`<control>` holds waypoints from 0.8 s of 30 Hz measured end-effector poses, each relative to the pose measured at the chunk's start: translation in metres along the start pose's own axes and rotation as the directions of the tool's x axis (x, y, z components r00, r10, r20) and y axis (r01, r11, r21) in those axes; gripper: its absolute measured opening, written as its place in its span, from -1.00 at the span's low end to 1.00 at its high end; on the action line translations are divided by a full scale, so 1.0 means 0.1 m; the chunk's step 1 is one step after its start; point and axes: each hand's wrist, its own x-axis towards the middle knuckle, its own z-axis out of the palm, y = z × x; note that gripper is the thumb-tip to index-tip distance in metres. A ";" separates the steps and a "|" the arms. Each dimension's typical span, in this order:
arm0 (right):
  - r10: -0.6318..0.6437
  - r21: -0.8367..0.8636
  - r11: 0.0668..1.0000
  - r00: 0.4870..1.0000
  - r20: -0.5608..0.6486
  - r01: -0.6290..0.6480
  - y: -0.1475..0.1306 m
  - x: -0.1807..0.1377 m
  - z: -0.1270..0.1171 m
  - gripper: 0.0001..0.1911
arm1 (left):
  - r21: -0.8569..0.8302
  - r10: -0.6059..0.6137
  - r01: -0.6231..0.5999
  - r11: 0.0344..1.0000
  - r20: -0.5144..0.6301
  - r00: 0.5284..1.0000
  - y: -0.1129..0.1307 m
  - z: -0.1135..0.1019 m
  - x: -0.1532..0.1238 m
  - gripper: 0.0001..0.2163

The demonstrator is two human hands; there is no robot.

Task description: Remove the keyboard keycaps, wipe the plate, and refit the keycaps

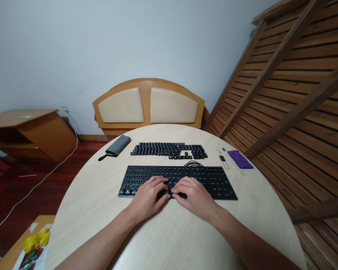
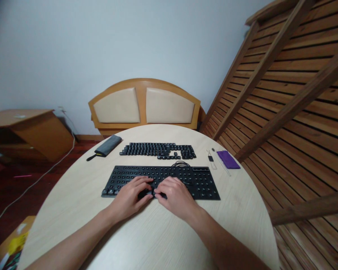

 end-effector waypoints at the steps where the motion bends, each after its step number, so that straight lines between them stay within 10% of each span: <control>1: 0.007 -0.002 1.000 1.000 0.000 -0.007 0.00 0.00 0.00 -0.95 | -0.002 -0.002 0.002 1.000 -0.002 1.000 0.01 0.00 0.00 -0.90; 24: 0.044 -0.054 0.998 0.998 0.048 -0.042 -0.10 0.03 0.00 -0.86 | -0.017 -0.028 0.027 0.999 -0.043 0.999 -0.01 0.07 -0.01 -0.86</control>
